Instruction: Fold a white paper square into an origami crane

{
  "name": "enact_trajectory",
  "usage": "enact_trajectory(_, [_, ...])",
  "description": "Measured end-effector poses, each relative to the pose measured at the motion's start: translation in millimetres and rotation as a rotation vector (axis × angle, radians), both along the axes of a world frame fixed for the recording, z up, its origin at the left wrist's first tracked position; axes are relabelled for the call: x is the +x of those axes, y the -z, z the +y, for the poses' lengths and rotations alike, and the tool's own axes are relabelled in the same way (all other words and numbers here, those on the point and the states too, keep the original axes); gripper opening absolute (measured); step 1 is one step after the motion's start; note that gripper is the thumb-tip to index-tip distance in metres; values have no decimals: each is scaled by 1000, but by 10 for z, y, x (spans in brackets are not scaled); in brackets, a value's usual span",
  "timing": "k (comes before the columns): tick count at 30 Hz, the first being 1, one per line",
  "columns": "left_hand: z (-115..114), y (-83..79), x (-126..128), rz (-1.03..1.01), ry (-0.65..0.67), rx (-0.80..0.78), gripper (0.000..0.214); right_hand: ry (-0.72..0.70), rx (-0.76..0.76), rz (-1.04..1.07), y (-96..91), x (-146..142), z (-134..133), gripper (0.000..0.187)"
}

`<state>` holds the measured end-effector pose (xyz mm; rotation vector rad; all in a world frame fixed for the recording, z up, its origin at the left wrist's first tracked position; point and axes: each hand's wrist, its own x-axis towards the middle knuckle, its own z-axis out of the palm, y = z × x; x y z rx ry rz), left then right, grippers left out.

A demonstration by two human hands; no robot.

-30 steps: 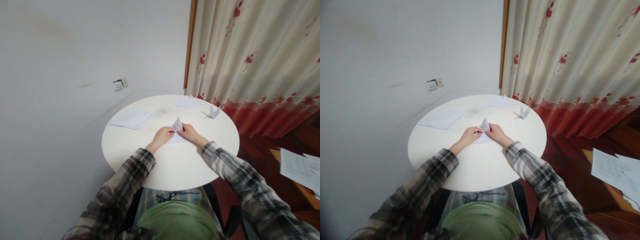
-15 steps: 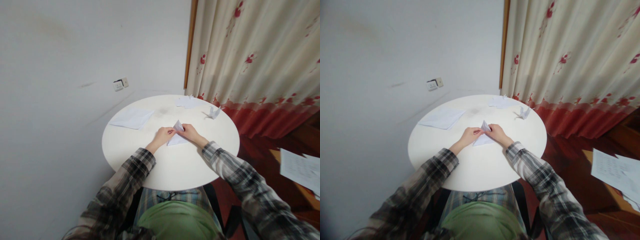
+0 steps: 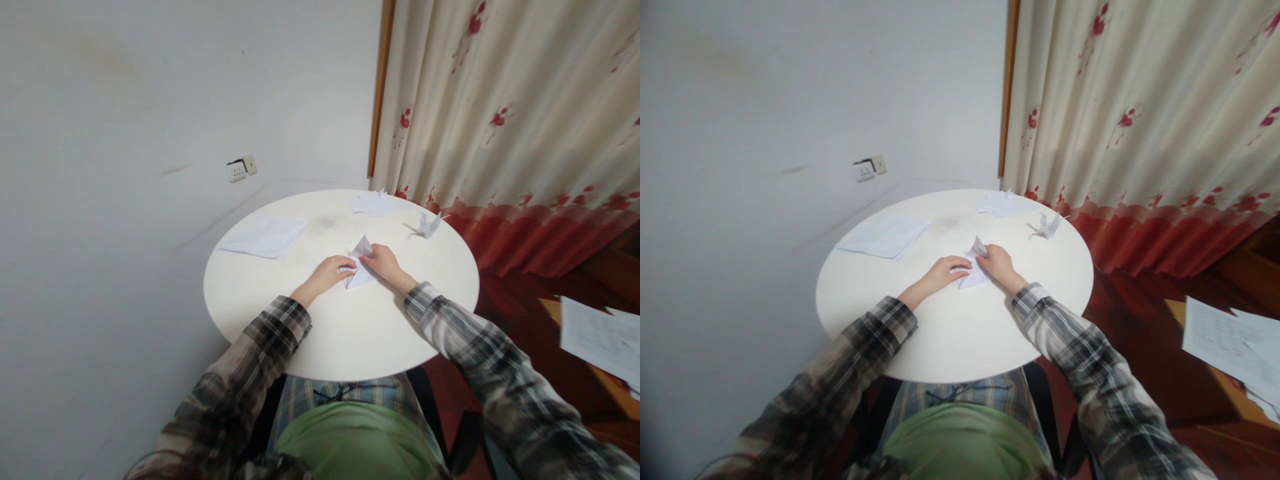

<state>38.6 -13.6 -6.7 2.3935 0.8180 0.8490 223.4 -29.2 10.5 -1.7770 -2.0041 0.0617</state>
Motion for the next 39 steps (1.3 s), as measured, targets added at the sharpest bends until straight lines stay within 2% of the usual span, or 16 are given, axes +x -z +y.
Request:
enact_trajectory(9, [-75,-75,15,-8,65,-163,28,92,-48,31,-29,13,-19,29])
enact_trajectory(36, [-87,-130,-29,103,131,-147,46,73,-8,-14,0,38,3,27])
enact_trajectory(39, [-95,-100,-7,93,110,-104,37,75,-15,-25,-16,33,-4,27])
